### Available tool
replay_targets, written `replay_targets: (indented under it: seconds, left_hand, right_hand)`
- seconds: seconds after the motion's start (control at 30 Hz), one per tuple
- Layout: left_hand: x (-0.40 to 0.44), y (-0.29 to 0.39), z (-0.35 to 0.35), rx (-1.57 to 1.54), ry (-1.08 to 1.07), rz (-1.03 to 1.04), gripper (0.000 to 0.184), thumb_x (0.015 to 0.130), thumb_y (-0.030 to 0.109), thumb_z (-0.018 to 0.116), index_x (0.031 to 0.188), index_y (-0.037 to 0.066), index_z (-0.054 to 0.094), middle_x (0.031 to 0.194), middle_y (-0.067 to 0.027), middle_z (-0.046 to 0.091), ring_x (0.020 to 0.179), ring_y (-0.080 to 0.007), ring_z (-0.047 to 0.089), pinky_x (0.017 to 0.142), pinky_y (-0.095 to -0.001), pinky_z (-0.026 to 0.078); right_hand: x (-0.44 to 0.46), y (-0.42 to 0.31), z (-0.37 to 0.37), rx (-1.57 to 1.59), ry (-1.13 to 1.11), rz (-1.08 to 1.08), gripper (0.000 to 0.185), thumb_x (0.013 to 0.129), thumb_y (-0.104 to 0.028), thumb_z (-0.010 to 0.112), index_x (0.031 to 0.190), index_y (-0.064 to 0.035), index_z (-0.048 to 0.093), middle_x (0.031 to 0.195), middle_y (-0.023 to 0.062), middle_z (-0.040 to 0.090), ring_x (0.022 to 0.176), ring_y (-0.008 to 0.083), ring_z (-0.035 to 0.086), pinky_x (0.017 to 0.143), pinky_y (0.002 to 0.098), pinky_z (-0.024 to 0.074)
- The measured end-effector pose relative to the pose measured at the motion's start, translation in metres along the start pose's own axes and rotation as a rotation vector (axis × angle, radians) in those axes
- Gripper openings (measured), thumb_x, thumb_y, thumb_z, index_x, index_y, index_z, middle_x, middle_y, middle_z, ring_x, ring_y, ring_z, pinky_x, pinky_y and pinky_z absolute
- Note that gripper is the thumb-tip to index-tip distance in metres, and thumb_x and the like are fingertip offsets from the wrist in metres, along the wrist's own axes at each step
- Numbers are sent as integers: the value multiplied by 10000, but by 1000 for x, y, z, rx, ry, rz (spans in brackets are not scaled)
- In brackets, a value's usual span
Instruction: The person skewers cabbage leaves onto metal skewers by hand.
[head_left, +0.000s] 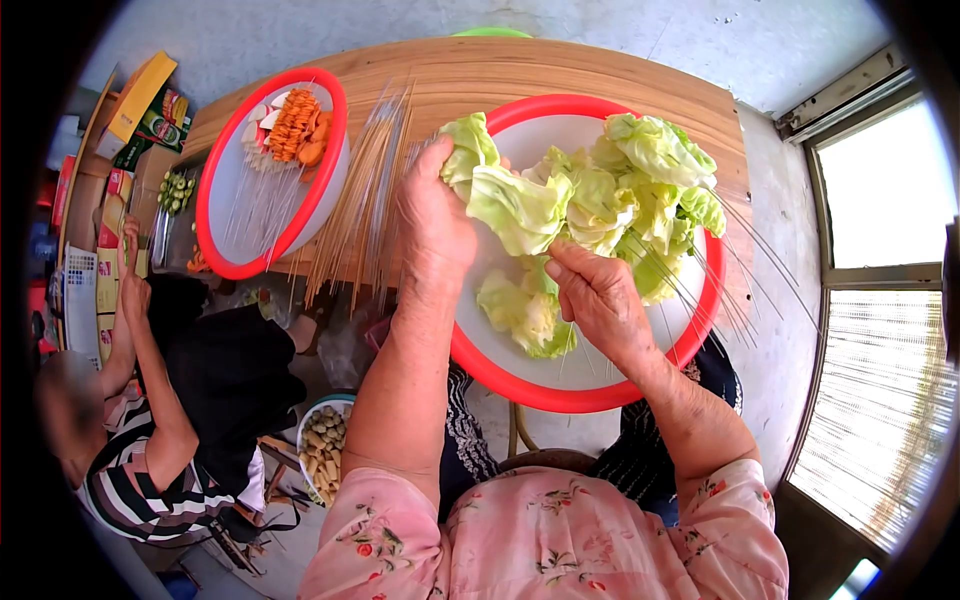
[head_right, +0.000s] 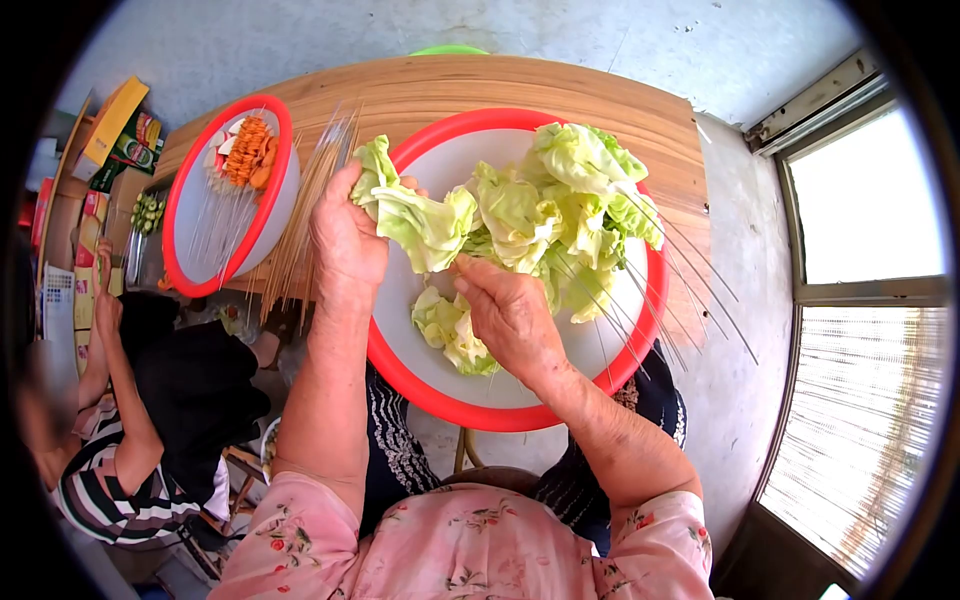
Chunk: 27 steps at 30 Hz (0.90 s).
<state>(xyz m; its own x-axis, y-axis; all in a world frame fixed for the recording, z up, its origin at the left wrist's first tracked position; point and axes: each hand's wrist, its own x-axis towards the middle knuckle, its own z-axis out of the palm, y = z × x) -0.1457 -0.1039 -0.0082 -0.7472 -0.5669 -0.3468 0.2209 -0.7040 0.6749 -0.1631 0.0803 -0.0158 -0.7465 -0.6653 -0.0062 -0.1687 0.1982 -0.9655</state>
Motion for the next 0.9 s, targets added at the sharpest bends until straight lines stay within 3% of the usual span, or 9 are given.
replay_targets:
  seconds: [0.13, 0.23, 0.33, 0.83, 0.9]
  left_hand:
    - [2, 0, -1, 13, 17, 7, 319, 931, 272, 430, 1060, 8, 554, 855, -183, 627, 778, -297, 628, 759, -427, 516]
    - [0, 1, 0, 11, 11, -5, 303, 925, 260, 445, 1047, 7, 560, 849, -180, 626, 773, -289, 631, 746, -417, 520]
    - [0, 3, 0, -6, -6, -37, 290, 916, 245, 452, 1038, 7, 563, 840, -172, 626, 771, -289, 629, 749, -424, 518]
    - [5, 4, -7, -13, 58, 20, 275, 892, 213, 448, 958, -24, 571, 772, -154, 627, 699, -280, 620, 720, -403, 515]
    - [8, 2, -10, -20, 69, 22, 268, 888, 200, 451, 947, -25, 582, 784, -153, 631, 713, -271, 624, 722, -393, 515]
  right_hand:
    - [-1, 3, 1, 21, 8, -8, 182, 888, -65, 560, 1035, 27, 614, 573, 56, 491, 500, 108, 468, 517, 273, 428]
    - [-1, -6, 0, 92, -26, 153, 183, 898, -74, 556, 1042, 24, 611, 556, 18, 452, 485, 82, 433, 481, 255, 399]
    - [0, 2, 1, 71, -21, 71, 233, 917, -115, 556, 1077, 47, 603, 550, -13, 473, 458, 59, 443, 431, 222, 375]
    - [-2, 2, 3, 99, -29, 128, 222, 917, -129, 561, 1054, 36, 615, 549, -16, 469, 454, 58, 436, 435, 221, 375]
    - [-1, -2, 3, 107, -22, 157, 157, 911, -87, 550, 1007, 20, 613, 558, -34, 435, 474, 50, 408, 445, 223, 362]
